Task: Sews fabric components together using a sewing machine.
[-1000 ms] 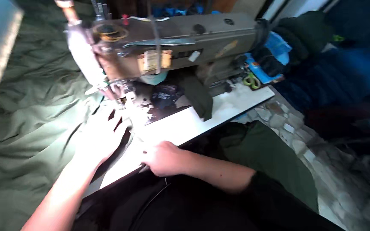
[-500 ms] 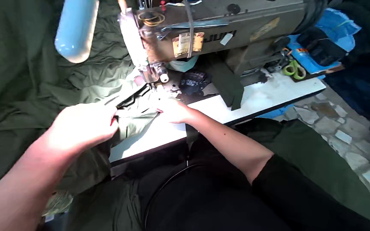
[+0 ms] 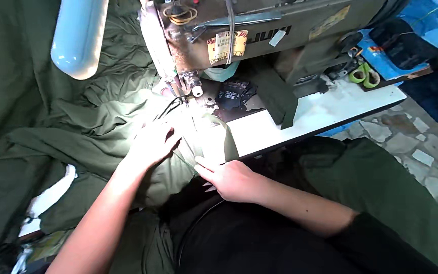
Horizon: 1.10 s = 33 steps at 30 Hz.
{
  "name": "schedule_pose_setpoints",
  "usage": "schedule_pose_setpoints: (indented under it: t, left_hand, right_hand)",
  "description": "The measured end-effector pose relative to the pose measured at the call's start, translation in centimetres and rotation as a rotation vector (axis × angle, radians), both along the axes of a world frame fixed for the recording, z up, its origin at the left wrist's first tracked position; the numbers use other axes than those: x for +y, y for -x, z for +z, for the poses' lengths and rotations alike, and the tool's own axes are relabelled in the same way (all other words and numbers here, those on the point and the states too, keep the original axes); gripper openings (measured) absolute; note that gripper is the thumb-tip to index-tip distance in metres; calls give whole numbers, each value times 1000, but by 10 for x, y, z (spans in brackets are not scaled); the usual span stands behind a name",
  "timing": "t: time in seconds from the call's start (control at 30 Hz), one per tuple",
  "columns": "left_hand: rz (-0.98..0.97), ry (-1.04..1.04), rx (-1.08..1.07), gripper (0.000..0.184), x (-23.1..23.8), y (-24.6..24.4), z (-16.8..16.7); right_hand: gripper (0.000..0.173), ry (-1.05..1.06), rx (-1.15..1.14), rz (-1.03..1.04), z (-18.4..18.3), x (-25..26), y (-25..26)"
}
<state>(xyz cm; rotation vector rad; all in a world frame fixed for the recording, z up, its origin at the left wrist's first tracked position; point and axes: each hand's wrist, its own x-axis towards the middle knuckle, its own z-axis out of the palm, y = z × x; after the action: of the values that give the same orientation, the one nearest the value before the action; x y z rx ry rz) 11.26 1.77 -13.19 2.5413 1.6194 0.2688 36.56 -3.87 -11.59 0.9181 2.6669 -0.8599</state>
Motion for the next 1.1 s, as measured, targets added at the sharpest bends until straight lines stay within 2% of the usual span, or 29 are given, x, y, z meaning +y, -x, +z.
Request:
schedule_pose_setpoints:
  t: [0.07, 0.13, 0.2, 0.23, 0.33, 0.37, 0.4, 0.47, 0.5, 0.6, 0.7, 0.77, 0.87, 0.97, 1.1]
  left_hand:
    - [-20, -173, 0, 38, -1, -14, -1]
    - [-65, -231, -32, 47, -1, -31, -12]
    - [-13, -118, -18, 59, -5, -43, -27]
    - [22, -66, -22, 60, -7, -46, -31]
    - [16, -44, -36, 57, -6, -45, -30]
    - [-10, -55, -47, 57, -5, -45, -30]
    - [-36, -73, -53, 57, -2, -45, -30]
    - [-50, -67, -56, 56, 2, -47, -28]
    - [-35, -50, -48, 55, 2, -49, -26]
    - [27, -27, 10, 54, -3, -52, -24]
    - [18, -77, 16, 53, -4, -47, -25]
    - [6, -181, -89, 44, -5, -42, -30]
    - [28, -286, -246, 33, -2, -41, -26]
    - [1, -249, -139, 39, 9, -41, -16]
    - [-7, -160, -3, 41, 17, -38, -16]
  right_hand:
    - [52, -13, 13, -1, -1, -1, 0]
    - [52, -13, 14, 10, -1, -1, 0]
    - [51, 2, 42, 16, 0, 1, -4]
    - [46, 1, 92, -15, 0, 2, -9]
    - [17, -184, 352, -319, -12, 10, -34]
    - [13, -254, 389, -448, -17, 15, -42]
    - [14, -283, 364, -570, -19, 19, -48]
    - [31, -232, 204, -708, -17, 24, -53]
    - [35, -186, 132, -710, -16, 25, -51]
    - [18, -141, 187, -616, -16, 22, -40]
    - [11, -276, 550, -538, -15, 13, -33]
    - [11, -320, 765, -466, -6, 5, -26]
    - [15, -137, 864, -359, 6, -10, -15]
    - [20, 9, 880, -279, 10, -22, -6]
    - [19, 80, 927, -215, 10, -31, -4]
